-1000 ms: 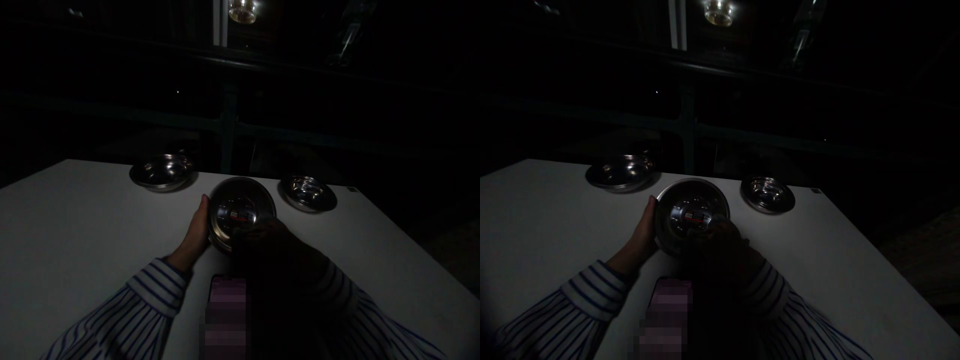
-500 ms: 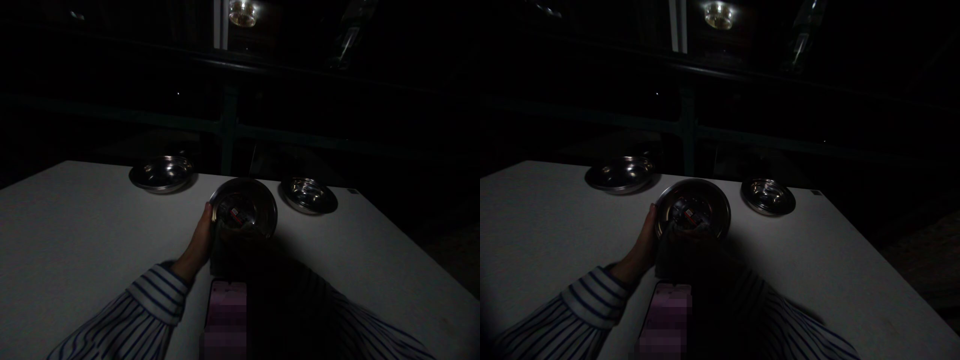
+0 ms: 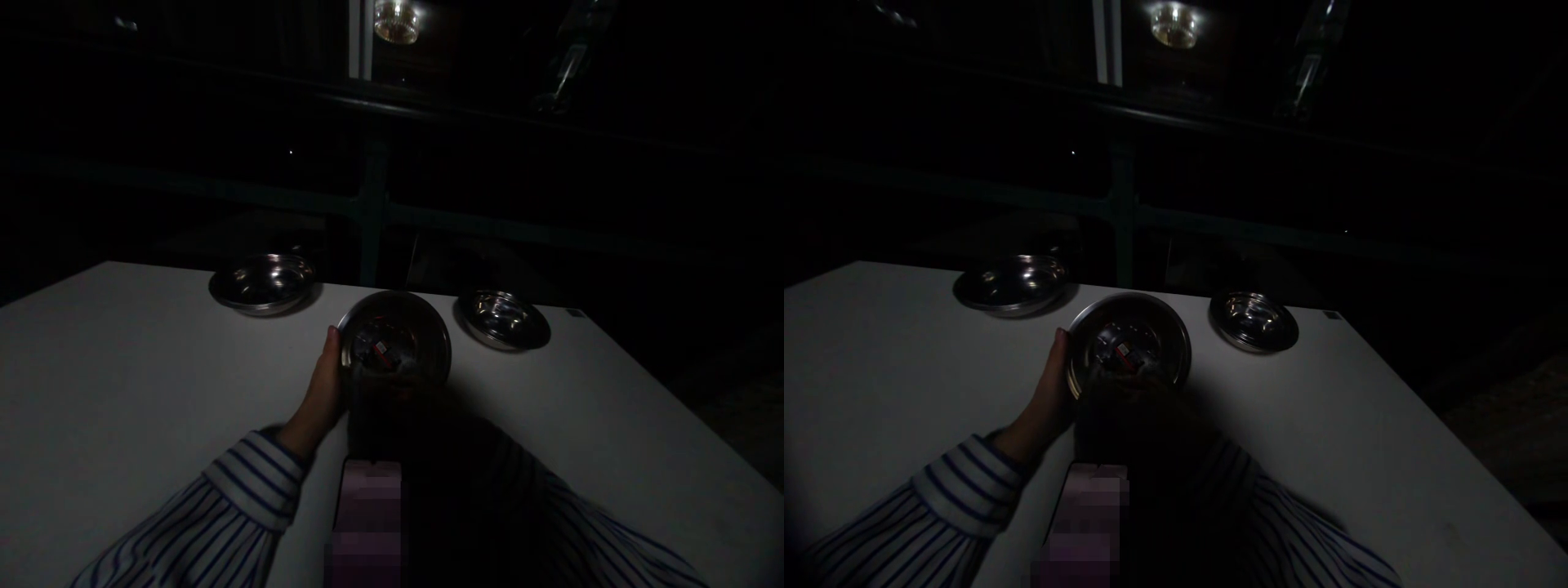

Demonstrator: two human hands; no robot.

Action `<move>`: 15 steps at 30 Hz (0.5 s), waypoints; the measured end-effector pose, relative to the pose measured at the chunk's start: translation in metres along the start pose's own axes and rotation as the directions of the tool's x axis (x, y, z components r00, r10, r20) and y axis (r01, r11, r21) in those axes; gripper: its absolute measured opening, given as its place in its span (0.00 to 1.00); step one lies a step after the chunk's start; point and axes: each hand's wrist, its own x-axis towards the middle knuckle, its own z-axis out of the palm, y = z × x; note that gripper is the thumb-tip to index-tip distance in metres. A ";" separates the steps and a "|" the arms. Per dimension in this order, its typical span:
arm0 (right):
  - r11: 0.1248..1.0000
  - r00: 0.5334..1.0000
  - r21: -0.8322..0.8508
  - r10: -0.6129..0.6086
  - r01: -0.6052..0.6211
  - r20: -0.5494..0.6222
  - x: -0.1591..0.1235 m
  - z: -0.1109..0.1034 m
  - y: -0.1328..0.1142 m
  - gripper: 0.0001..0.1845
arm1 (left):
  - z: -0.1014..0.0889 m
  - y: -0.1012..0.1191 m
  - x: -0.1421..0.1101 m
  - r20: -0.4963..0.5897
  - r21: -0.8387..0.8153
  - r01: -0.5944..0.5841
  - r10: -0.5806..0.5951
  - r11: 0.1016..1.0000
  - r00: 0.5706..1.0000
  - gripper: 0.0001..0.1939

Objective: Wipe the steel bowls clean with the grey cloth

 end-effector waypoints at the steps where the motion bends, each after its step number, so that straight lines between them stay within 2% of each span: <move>1: 1.000 1.000 -0.007 0.005 -0.005 0.010 -0.002 0.000 0.002 0.15 | -0.001 0.000 0.001 -0.008 0.002 0.006 -0.006 1.000 1.000 0.31; 6: 0.990 0.992 -0.096 0.113 -0.107 0.059 -0.019 -0.007 0.011 0.12 | -0.008 -0.003 0.006 -0.019 0.035 0.013 -0.013 0.999 1.000 0.32; 12: 0.999 1.000 0.031 -0.022 0.022 0.005 -0.005 -0.006 -0.003 0.16 | -0.003 -0.001 0.002 -0.017 0.044 -0.005 0.006 0.999 1.000 0.32; 15: 1.000 1.000 0.007 0.019 -0.019 0.018 -0.010 -0.010 0.001 0.16 | -0.007 -0.001 0.004 0.003 0.068 -0.032 0.032 0.997 0.999 0.32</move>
